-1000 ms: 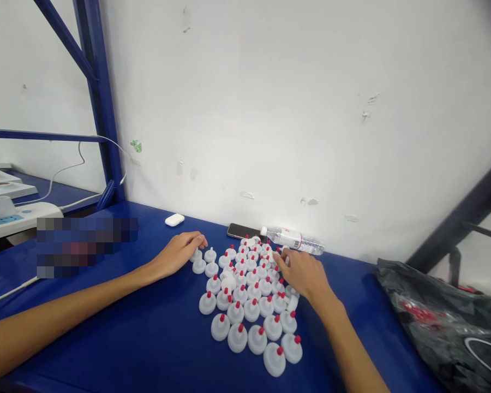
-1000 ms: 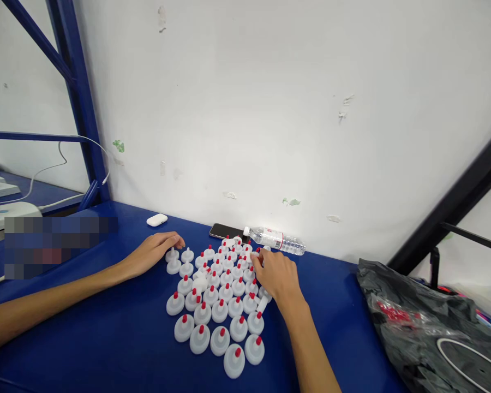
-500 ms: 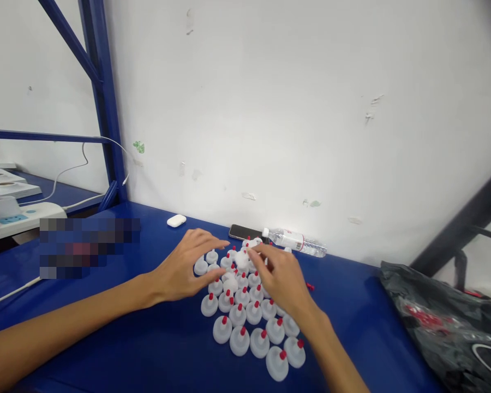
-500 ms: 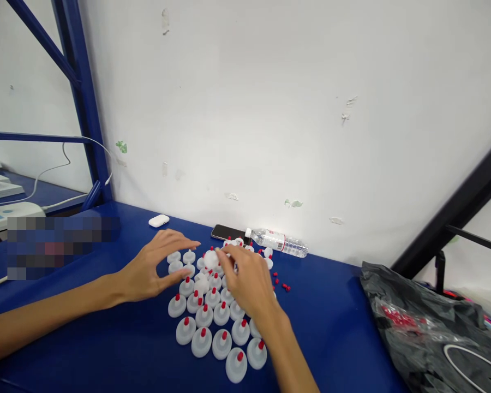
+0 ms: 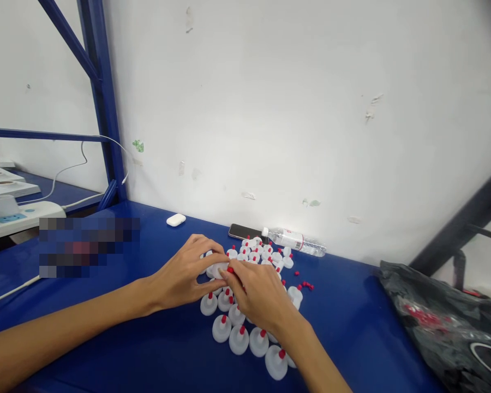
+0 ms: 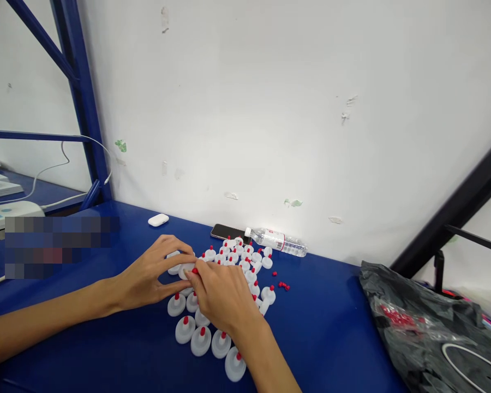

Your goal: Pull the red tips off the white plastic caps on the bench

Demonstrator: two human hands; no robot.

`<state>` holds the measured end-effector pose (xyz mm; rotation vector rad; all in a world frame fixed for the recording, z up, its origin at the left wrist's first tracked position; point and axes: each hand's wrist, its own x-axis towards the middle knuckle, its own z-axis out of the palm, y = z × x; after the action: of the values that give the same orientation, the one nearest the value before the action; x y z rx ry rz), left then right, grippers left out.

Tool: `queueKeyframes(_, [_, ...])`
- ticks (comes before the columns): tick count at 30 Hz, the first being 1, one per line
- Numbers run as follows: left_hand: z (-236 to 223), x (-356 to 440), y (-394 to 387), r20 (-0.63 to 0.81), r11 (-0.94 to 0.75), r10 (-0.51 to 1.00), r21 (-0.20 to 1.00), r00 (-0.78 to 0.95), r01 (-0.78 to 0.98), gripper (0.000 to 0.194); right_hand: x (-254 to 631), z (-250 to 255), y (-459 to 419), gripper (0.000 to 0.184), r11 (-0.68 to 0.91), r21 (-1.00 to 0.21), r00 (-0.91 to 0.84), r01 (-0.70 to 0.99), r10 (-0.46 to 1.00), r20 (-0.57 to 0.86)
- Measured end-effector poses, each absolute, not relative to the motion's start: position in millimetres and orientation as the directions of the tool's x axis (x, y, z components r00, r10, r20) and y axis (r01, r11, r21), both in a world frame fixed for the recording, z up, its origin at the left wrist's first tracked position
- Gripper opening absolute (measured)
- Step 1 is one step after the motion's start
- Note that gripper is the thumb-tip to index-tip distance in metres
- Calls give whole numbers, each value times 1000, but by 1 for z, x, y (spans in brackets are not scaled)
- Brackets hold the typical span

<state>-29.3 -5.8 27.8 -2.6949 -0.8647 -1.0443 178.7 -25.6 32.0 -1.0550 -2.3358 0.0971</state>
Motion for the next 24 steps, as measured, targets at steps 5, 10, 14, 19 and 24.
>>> queueKeyframes(5, [25,-29,-7,640,-883,439,181,631,432,21,183,43,-31,31,714,-346,-544,609,693,472])
queueKeyframes(10, [32,-31,-12,633,-853,520,416,574,314,25,172,49,-41,33,730,-435,-511,527,682,524])
queueKeyframes(14, [29,-34,-11,537,-762,605,606,588,230,37,168,53,-45,36,735,-483,-493,476,677,546])
queueKeyframes(19, [15,-48,15,482,-633,750,722,452,280,31,234,70,-25,41,531,-510,-173,677,788,591])
queueKeyframes(24, [14,-60,50,474,-512,857,742,202,433,29,295,60,8,39,246,-330,-96,912,907,411])
